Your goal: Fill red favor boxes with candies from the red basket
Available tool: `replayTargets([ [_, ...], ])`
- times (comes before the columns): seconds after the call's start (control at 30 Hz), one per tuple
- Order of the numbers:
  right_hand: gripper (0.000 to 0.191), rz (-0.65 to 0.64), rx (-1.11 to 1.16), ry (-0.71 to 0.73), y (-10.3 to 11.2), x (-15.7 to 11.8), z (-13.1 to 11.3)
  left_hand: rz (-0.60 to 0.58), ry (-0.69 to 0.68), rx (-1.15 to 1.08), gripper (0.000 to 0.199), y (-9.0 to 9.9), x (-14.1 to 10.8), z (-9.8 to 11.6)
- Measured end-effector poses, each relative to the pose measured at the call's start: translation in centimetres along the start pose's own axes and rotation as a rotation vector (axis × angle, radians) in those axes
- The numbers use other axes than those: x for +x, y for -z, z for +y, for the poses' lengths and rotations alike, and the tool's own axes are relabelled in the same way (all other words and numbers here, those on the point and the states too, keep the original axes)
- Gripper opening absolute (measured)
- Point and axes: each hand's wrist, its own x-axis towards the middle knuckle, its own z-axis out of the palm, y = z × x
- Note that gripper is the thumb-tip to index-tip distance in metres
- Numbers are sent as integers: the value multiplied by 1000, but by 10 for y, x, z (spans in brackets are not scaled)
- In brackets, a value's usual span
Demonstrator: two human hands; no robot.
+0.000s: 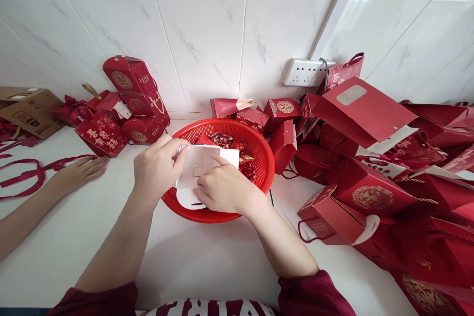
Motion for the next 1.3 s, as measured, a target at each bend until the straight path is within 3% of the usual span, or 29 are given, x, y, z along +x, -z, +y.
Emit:
replayTargets([
  [0.13, 26, -57, 92, 28, 0, -3, 0, 39, -47, -6, 12, 3, 4, -5],
  [0.23, 20, -64, 93, 14, -5, -1, 2, 0, -53, -76, 9, 2, 6, -7],
  [0.47, 34, 93, -113, -56, -4, 1, 13, -81, 0, -299, 12, 1, 8, -9],
  [0.5, 35, 121, -111, -74, -2, 0, 15, -104, -9, -378, 18, 3, 8, -11],
  [0.57, 33, 180, -85, -94, 2, -4, 21, -168, -71, -511, 50, 7, 9, -13],
  [0.63, 30, 236, -48, -81, 4, -7, 26, -245, -167, -552, 86, 10, 10, -15],
  [0.7, 29, 291, -14, -41, 5, -9, 29, -292, -233, -547, 102, 11, 10, -17],
  [0.9, 32, 342, 56, 0, 4, -4, 23, -145, -228, -545, 94, 9, 12, -25],
  [1.07, 35, 450, 115, -126, 13, -8, 20, 2, -66, -345, 96, 4, 13, -34],
  [1.17, 30, 301, 144, -189, 12, -16, 25, 98, -23, -262, 96, 3, 14, -41],
  [1.3, 30, -188, 175, -262, -6, -18, 30, 132, -9, -269, 94, 5, 15, -47],
])
